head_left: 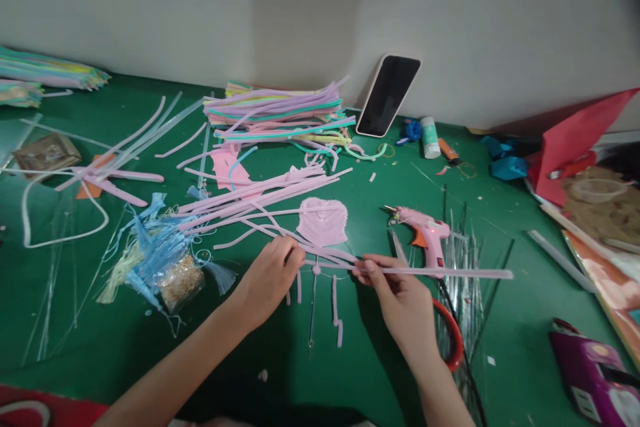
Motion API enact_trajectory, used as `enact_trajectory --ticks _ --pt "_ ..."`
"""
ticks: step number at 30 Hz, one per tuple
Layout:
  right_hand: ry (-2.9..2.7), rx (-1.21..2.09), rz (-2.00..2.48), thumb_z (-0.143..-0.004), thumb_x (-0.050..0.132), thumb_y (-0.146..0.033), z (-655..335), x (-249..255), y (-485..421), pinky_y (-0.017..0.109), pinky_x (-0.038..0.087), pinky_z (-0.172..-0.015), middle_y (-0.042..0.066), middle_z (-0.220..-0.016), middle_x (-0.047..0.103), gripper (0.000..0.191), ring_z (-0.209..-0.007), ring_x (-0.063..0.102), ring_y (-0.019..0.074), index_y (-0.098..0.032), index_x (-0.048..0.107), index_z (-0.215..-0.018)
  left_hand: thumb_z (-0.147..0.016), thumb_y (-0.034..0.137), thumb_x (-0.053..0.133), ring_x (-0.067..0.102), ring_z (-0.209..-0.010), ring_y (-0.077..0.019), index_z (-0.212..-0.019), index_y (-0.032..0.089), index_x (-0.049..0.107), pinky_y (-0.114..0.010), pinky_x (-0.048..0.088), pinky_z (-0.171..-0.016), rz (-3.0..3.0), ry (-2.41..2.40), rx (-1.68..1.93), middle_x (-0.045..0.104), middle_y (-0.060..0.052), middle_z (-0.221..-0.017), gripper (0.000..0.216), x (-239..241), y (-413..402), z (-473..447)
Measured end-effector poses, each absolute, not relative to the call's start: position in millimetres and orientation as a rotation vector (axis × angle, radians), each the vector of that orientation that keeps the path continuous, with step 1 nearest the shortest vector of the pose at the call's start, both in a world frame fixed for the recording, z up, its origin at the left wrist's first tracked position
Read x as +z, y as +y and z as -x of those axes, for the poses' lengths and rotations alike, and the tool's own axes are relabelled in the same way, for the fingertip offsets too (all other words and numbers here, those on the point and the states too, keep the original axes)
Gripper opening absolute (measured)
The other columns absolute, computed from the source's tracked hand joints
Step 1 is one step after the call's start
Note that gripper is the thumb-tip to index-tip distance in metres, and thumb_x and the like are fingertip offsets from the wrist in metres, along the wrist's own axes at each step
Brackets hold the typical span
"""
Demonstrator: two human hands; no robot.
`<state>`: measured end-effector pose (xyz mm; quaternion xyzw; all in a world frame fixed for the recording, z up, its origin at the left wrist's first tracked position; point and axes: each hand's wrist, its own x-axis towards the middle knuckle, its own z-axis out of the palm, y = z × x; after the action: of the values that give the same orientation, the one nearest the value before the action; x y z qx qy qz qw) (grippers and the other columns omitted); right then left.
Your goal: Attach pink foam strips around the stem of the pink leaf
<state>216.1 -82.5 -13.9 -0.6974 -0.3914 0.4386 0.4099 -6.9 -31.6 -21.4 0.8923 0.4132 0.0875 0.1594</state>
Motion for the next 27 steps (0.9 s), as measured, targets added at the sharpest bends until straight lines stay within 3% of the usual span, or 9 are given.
enact_trajectory --ticks 4,8,12,16,19,21,24,27 --pt "-0.951 1.139 1.714 -0.083 0.063 -0.048 -213.4 -13.3 -81.4 0.033 0.061 -0.078 0.009 -0.089 0.075 0.032 -0.082 0.073 0.0225 -0.018 0.068 -0.096 -0.098 0.021 0.037 0.053 -0.087 -0.0176 -0.097 0.017 0.051 -0.029 0.046 -0.072 -2.441 1.171 0.326 0.05 -0.007 -0.102 0.015 -17.6 -31.7 11.6" --pt "-0.897 1.267 1.64 -0.087 0.057 -0.05 -212.8 -15.0 -81.9 0.034 0.06 -0.08 0.011 -0.099 0.074 0.035 -0.086 0.073 0.022 -0.018 0.067 -0.098 -0.097 0.015 0.034 0.051 -0.082 -0.0181 -0.083 0.017 0.049 -0.031 0.044 -0.07 -2.472 1.164 0.195 0.05 -0.005 -0.09 0.021 -15.7 -29.5 9.2" --pt "-1.084 1.201 1.699 -0.089 0.052 -0.05 -213.5 -16.0 -84.2 0.033 0.059 -0.077 0.01 -0.098 0.074 0.036 -0.086 0.072 0.0222 -0.02 0.067 -0.101 -0.097 0.013 0.032 0.05 -0.077 -0.0196 -0.083 0.017 0.047 -0.033 0.042 -0.067 -2.572 1.171 0.17 0.051 -0.005 -0.085 0.02 -15.4 -30.3 8.4" --pt "-1.336 1.039 1.812 -0.092 0.046 -0.05 -214.9 -11.0 -84.4 0.028 0.058 -0.065 0.007 -0.085 0.073 0.038 -0.071 0.07 0.0196 -0.02 0.069 -0.098 -0.098 0.015 0.034 0.051 -0.074 -0.0173 -0.094 0.018 0.045 -0.029 0.042 -0.062 -2.428 1.111 0.256 0.053 -0.004 -0.087 0.012 -10.8 -34.8 15.5" --pt "-1.403 0.975 1.851 -0.091 0.046 -0.052 -214.9 -7.9 -83.2 0.026 0.054 -0.053 0.004 -0.07 0.069 0.04 -0.053 0.064 0.0162 -0.02 0.07 -0.092 -0.099 0.02 0.034 0.056 -0.084 -0.0196 -0.11 0.019 0.044 -0.03 0.047 -0.067 -2.459 1.114 0.27 0.055 -0.007 -0.096 0.015 -6.4 -36.7 21.0" --pt "-1.308 1.023 1.855 -0.089 0.048 -0.054 -214.9 -8.4 -82.9 0.025 0.052 -0.048 0.004 -0.067 0.069 0.041 -0.048 0.061 0.0148 -0.019 0.069 -0.088 -0.099 0.022 0.033 0.057 -0.084 -0.0185 -0.111 0.019 0.045 -0.031 0.049 -0.068 -2.483 1.127 0.266 0.054 -0.009 -0.104 0.017 -5.0 -37.2 23.1" --pt "-0.996 1.18 1.786 -0.085 0.054 -0.057 -215.5 -12.2 -84.3 0.027 0.056 -0.05 0.007 -0.073 0.072 0.042 -0.056 0.066 0.0176 -0.017 0.067 -0.087 -0.099 0.022 0.032 0.058 -0.08 -0.0157 -0.109 0.018 0.047 -0.028 0.05 -0.064 -2.489 1.16 0.286 0.05 -0.011 -0.112 0.018 -6.1 -38.4 23.8" --pt "-0.752 1.267 1.724 -0.081 0.061 -0.058 -216.5 -15.5 -88.0 0.028 0.058 -0.051 0.009 -0.078 0.073 0.043 -0.063 0.07 0.0206 -0.016 0.064 -0.091 -0.097 0.02 0.038 0.058 -0.091 -0.0208 -0.103 0.018 0.048 -0.03 0.051 -0.067 -2.558 1.243 0.332 0.05 -0.011 -0.109 0.012 -10.0 -41.1 21.0"
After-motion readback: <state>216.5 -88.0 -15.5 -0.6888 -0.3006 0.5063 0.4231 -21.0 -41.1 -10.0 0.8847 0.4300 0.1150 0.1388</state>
